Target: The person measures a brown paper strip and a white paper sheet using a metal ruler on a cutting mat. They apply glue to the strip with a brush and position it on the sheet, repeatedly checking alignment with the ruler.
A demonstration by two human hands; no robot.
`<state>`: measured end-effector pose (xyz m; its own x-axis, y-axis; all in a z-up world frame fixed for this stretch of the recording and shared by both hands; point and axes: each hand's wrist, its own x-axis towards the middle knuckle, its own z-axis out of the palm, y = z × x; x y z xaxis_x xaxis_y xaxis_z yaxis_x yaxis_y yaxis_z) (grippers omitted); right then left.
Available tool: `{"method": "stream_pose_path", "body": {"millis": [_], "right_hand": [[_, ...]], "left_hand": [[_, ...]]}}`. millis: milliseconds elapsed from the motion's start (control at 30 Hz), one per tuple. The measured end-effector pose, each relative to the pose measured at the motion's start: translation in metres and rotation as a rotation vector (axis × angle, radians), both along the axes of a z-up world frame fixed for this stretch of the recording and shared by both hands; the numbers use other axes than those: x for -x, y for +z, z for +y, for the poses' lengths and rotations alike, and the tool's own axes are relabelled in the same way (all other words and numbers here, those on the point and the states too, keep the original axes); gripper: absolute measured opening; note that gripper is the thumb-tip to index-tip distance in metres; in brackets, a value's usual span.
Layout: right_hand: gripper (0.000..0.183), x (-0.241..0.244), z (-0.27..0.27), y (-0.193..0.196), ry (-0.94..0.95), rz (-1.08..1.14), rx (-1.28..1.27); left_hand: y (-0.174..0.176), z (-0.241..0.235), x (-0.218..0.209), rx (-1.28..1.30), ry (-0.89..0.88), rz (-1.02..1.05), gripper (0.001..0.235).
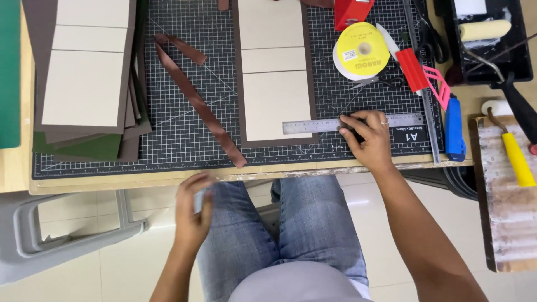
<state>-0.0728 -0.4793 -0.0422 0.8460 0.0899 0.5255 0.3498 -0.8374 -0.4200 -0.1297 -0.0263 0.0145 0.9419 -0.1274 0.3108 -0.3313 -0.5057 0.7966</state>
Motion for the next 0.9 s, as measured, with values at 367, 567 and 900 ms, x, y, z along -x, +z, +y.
{"method": "stream_pose_path", "body": {"millis": [367,567,900], "right_hand": [[0.027,0.0,0.002,0.003,-0.005,-0.032,0.003],[0.028,0.001,0.002,0.002,-0.016,-0.033,-0.011],[0.028,0.0,0.007,0.008,-0.02,-0.025,-0.041]], "left_hand": [[-0.044,-0.135,-0.11,-0.204,-0.167,-0.275,0.03],[-0.047,-0.143,-0.118,-0.277,-0.214,-0.188,0.031],[-0.056,-0.142,-0.119,-0.289,-0.185,-0.234,0.028]]}}
